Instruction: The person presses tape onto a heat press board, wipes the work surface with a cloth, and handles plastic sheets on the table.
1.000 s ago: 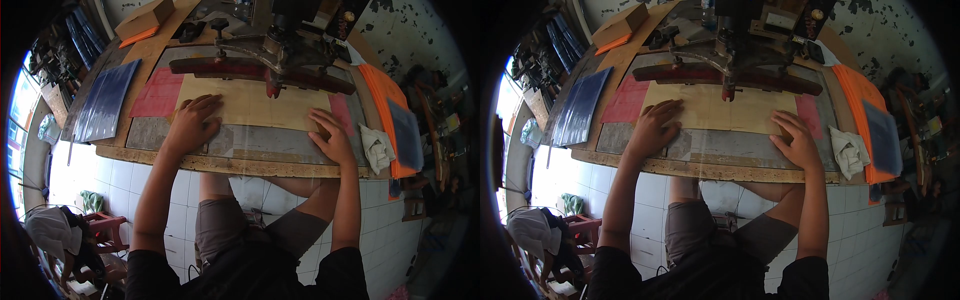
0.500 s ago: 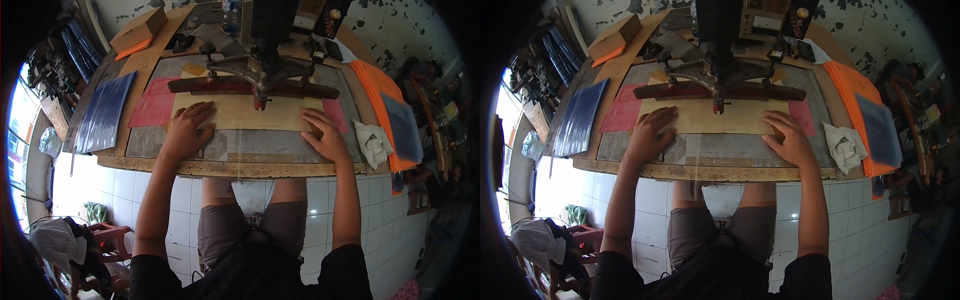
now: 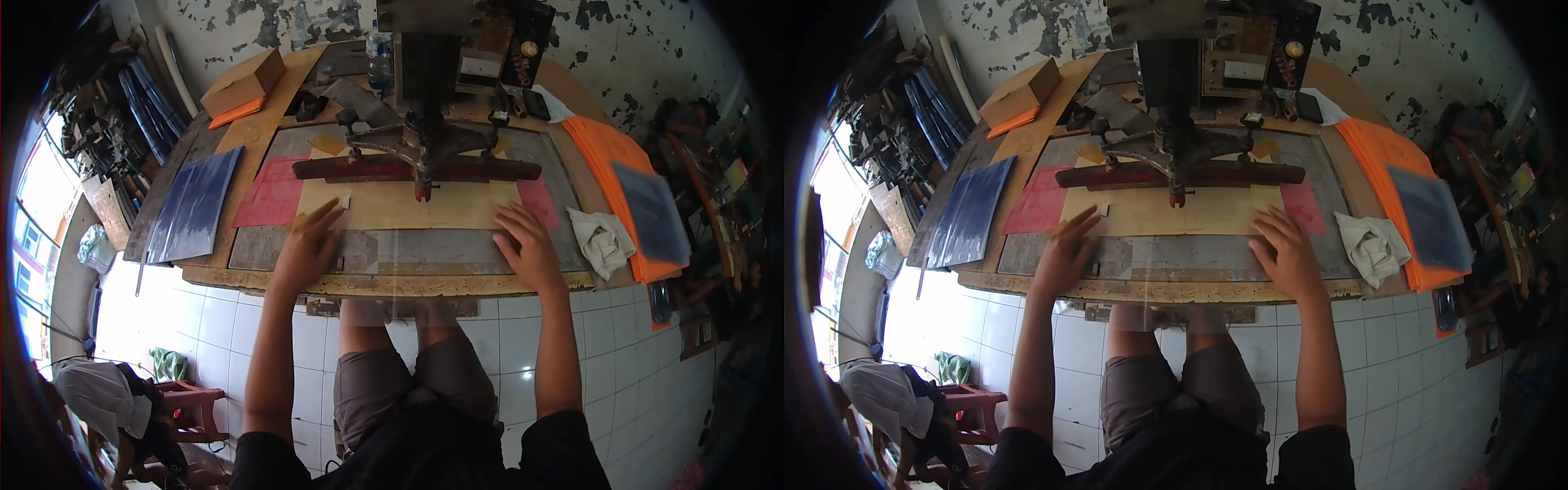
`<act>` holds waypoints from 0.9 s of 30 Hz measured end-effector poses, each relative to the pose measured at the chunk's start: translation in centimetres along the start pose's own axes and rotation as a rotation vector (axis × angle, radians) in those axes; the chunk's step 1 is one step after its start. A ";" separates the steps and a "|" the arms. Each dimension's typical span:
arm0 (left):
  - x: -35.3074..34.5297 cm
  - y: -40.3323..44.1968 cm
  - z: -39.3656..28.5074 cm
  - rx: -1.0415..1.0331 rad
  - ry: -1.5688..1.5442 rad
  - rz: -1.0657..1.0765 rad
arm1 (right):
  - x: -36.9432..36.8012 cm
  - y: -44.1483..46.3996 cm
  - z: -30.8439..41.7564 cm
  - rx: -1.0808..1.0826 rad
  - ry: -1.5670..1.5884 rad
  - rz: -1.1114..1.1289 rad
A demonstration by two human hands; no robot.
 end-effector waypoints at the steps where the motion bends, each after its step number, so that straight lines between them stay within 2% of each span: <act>1: 0.3 -1.3 0.0 -0.033 0.057 -0.024 | 0.5 -0.9 0.5 -0.008 -0.016 -0.022; 4: 1.2 -5.8 0.0 -0.064 0.191 -0.093 | 1.2 -2.9 0.9 -0.116 0.030 -0.043; 7: -0.8 -11.2 1.7 -0.057 0.406 -0.265 | 1.2 -3.6 1.1 -0.200 0.001 -0.100; 9: -2.5 -14.2 3.8 -0.036 0.432 -0.355 | 1.1 -3.8 1.2 -0.237 -0.009 -0.134; 14: -5.0 -14.0 4.6 -0.117 0.330 -0.582 | 0.4 -4.4 0.4 -0.333 0.021 -0.158; 17: -6.3 -13.5 6.6 -0.224 0.379 -0.690 | 0.4 -4.4 0.4 -0.341 0.033 -0.180; 27: -6.1 -13.9 7.0 -0.191 0.437 -0.635 | 0.6 -4.4 0.5 -0.347 0.039 -0.227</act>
Point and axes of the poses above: each hand's wrist, its own y-axis towards the middle knuckle, its own x-axis out of the back of the hand, z = x × y, the point moved 3 cm from there along y, towards the middle knuckle, and after that the axes turned 13 degrees about -y, right-handed, at the moved point
